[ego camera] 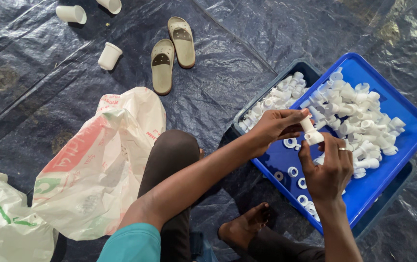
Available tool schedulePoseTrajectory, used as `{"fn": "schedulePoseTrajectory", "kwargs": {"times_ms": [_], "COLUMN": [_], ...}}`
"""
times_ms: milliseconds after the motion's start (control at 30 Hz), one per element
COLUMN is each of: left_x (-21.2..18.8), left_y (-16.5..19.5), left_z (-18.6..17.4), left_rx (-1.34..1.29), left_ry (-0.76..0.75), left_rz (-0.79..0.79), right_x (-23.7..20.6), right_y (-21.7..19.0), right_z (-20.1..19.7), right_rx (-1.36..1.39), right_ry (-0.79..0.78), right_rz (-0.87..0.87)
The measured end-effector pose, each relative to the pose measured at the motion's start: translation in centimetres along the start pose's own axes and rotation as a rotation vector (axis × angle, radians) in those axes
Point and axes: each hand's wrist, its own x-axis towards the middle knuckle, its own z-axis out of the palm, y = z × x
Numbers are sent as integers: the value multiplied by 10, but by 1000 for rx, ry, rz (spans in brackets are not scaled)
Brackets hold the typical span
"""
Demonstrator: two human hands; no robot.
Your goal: The person sits on the floor and assembles small white plastic components by hand. They pick up cylindrical pieces and ring-like parts from a blue tray, fit them together, and place the assembled units back into the tray.
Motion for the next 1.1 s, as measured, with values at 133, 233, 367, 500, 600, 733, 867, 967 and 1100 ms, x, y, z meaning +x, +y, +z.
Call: {"fn": "schedulePoseTrajectory", "kwargs": {"times_ms": [133,233,367,500,600,733,867,967,1100], "left_x": [1,0,3,8,10,8,6,9,9], "left_y": [-6,-7,-5,-7,-12,-18,-18,-15,-13], "left_z": [2,2,2,2,1,2,0,-4,-7], "left_rx": [-185,-225,-72,-62,-126,-114,-133,-138,-114], "left_ry": [-192,-318,-285,-143,-53,18,-50,-131,-183], "left_rz": [8,31,182,221,175,154,123,93,2], "right_x": [-9,-12,-4,8,10,6,1,-3,-7], "right_y": [6,12,17,10,3,-3,-1,0,2], "right_z": [11,17,15,10,1,-3,2,5,10], "right_rx": [353,1021,1519,1157,586,110,7,77,345], "right_ry": [-8,-53,-155,-99,-110,-51,-39,-54,-180], "right_rz": [248,703,941,825,435,107,13,19,382]}}
